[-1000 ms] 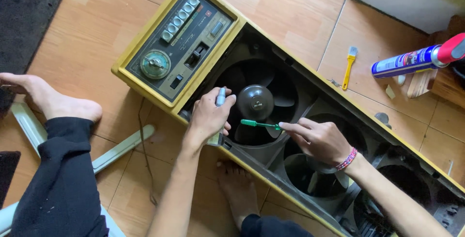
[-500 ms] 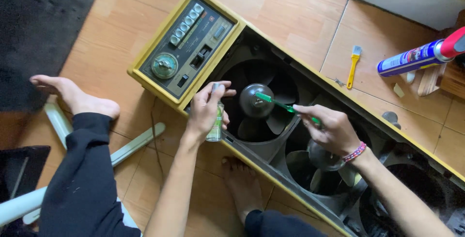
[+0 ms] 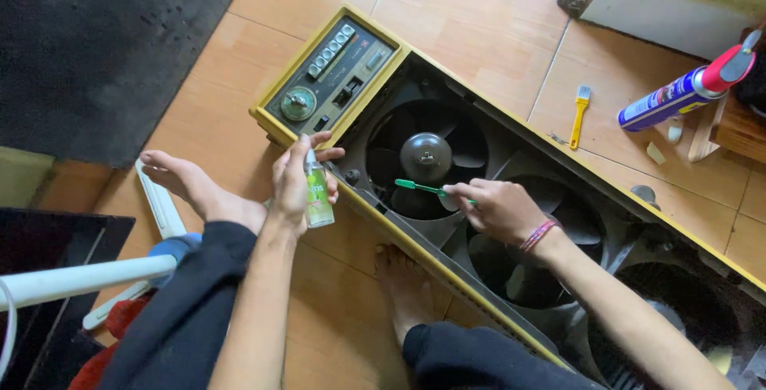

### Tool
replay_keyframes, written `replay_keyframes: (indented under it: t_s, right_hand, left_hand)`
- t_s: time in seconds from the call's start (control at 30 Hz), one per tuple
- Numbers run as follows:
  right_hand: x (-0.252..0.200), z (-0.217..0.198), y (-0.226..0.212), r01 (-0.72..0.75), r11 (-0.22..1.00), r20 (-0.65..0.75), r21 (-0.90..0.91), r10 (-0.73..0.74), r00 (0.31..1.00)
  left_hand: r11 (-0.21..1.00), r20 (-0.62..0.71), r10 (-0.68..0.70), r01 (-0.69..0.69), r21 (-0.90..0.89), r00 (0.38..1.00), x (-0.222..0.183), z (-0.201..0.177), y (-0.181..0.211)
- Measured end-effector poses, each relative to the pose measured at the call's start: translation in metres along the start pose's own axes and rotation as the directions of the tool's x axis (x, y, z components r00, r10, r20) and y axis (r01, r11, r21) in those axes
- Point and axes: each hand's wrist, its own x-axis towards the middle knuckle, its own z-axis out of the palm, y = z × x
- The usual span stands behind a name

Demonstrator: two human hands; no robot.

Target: Cleaning and polishing the blades of a vintage fan unit using a toothbrush and liquid polish.

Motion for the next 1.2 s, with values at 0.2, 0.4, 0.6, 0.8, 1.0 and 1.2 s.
replay_keyframes:
  t_s: [0.2,0.4,0.6,0.8,1.0,1.2]
  right_hand:
    - [0.023,-0.017,-0.015,-0.026,0.988,-0.042,0.151,0.033,0.999]
    - [0.037,0.001,-0.005,0.05,0.979,0.126,-0.196,-0.025,0.992]
    - [0.075,-0.031,-0.009,0.079,0.955,0.115,-0.287,-0.048,0.992]
    - [0.084,-0.052,0.007,-0.272,0.952,0.016,-0.139,0.277,0.961]
    - [0.075,-0.045,0.01,-0.368,0.925,-0.106,-0.097,0.358,0.928]
    - [0.074,-0.046,-0.013,-0.412,0.899,0.057,0.149,0.408,0.911]
  left_hand:
    - [0.99,0.019,-0.071,0.068,0.125,0.997,0.003,-0.002,0.008]
    - [0.901,0.194,-0.111,0.016,0.434,0.975,0.038,0.008,0.026]
    - [0.728,0.287,-0.253,-0.014,0.685,0.924,0.079,0.013,0.055]
    - [0.677,0.325,-0.357,0.003,0.736,0.876,0.108,0.013,0.081]
    - [0.558,0.286,-0.467,0.028,0.829,0.837,0.115,0.016,0.089]
    - [0.512,0.374,-0.427,-0.121,0.85,0.824,0.119,0.027,0.084]
